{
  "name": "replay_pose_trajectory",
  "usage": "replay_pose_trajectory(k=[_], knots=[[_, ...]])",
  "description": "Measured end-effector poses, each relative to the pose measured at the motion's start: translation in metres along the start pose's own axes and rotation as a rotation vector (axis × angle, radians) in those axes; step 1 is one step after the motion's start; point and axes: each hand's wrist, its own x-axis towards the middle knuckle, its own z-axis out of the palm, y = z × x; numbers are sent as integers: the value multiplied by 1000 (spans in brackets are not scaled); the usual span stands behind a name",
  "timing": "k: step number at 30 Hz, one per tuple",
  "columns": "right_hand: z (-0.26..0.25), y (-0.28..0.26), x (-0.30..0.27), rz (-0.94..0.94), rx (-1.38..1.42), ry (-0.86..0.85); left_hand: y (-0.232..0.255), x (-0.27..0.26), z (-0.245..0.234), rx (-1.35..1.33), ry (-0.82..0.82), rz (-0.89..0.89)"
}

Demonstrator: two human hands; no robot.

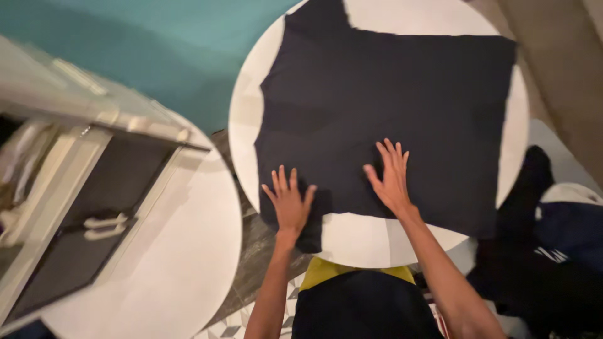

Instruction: The person picks up a shirt from a pile, spreads it out on a table, and performs several folds by hand before placing the folded garment into a storage cabinet.

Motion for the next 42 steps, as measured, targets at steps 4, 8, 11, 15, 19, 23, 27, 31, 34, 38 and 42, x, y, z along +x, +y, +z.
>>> replay_pose_trajectory(k=[4, 8, 11, 15, 19, 23, 27, 31, 34, 38, 42], knots=[[-23, 73, -38, 147, -18, 205, -24, 29, 35, -248, -67, 95], [-64, 98, -65, 182, -298, 160, -10, 55, 20, 86, -95, 192], [-95, 86, -72, 195, -437, 158, 4, 63, -12, 115, -160, 121], [-108, 73, -70, 216, -439, 183, 11, 66, -24, 89, -185, 61], [-104, 56, -49, 291, -311, 342, 20, 75, -8, 125, -121, 48], [-67, 26, 7, -72, -282, 98, 78, 105, 31, 98, 27, 473], [-50, 31, 35, -170, -453, 24, 103, 126, 41, 40, 6, 526], [-94, 88, 26, 47, -642, 2, 47, 147, 18, 93, -117, 330], [-116, 108, 18, 33, -578, 104, 17, 150, 5, 118, -109, 251], [-131, 93, 42, 206, -459, 289, 26, 168, 9, 63, -54, 184], [-93, 45, 108, 80, -283, 90, 99, 205, 46, 15, -48, 436]])
